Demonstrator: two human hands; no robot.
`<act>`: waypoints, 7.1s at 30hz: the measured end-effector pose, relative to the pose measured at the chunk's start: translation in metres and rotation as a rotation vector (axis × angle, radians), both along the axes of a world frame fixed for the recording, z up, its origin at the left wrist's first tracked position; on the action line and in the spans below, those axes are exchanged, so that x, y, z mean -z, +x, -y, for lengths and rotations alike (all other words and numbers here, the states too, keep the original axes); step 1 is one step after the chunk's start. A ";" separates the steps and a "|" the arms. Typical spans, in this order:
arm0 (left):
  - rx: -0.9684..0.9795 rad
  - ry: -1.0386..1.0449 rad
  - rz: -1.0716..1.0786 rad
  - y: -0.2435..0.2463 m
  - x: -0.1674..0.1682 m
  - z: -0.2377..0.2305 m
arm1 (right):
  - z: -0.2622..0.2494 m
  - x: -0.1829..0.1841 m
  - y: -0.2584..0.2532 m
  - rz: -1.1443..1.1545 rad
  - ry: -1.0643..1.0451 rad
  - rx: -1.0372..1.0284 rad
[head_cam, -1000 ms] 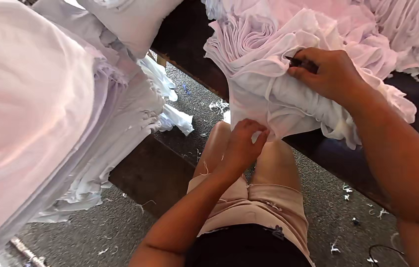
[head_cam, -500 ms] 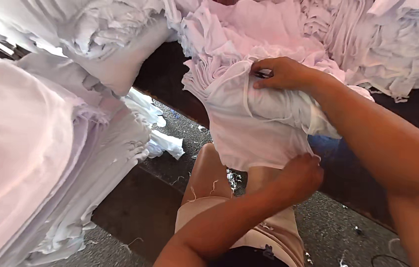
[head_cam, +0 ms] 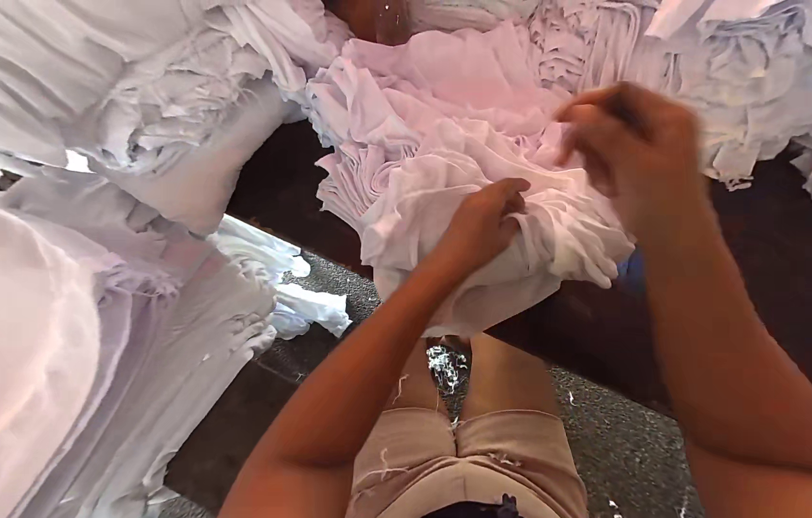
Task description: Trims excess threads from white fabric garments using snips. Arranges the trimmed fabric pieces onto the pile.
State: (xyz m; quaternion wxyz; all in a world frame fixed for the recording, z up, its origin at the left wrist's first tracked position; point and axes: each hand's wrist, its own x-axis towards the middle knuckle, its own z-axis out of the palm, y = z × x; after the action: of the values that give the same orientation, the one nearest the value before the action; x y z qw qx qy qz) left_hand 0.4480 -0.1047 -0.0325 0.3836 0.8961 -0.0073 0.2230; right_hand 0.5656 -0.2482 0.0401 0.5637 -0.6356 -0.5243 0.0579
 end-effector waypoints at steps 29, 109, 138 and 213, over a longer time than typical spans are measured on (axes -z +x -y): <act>0.010 -0.382 -0.097 0.050 0.008 -0.055 | 0.089 0.096 -0.057 0.102 -0.307 0.353; -0.052 -1.125 -0.143 0.054 -0.050 0.035 | 0.025 0.074 -0.018 -0.134 0.010 0.510; -0.003 -0.782 -0.853 -0.132 0.045 0.081 | 0.017 0.088 0.014 -0.319 -0.061 0.238; -0.107 -0.777 0.049 -0.037 0.004 0.065 | 0.065 0.100 -0.064 -0.316 0.085 0.386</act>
State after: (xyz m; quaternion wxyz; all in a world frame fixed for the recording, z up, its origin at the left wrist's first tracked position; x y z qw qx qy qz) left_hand 0.4111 -0.1693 -0.0361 0.6820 0.6775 0.1152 0.2501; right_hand 0.5011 -0.3137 -0.0595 0.6653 -0.6830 -0.3004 0.0257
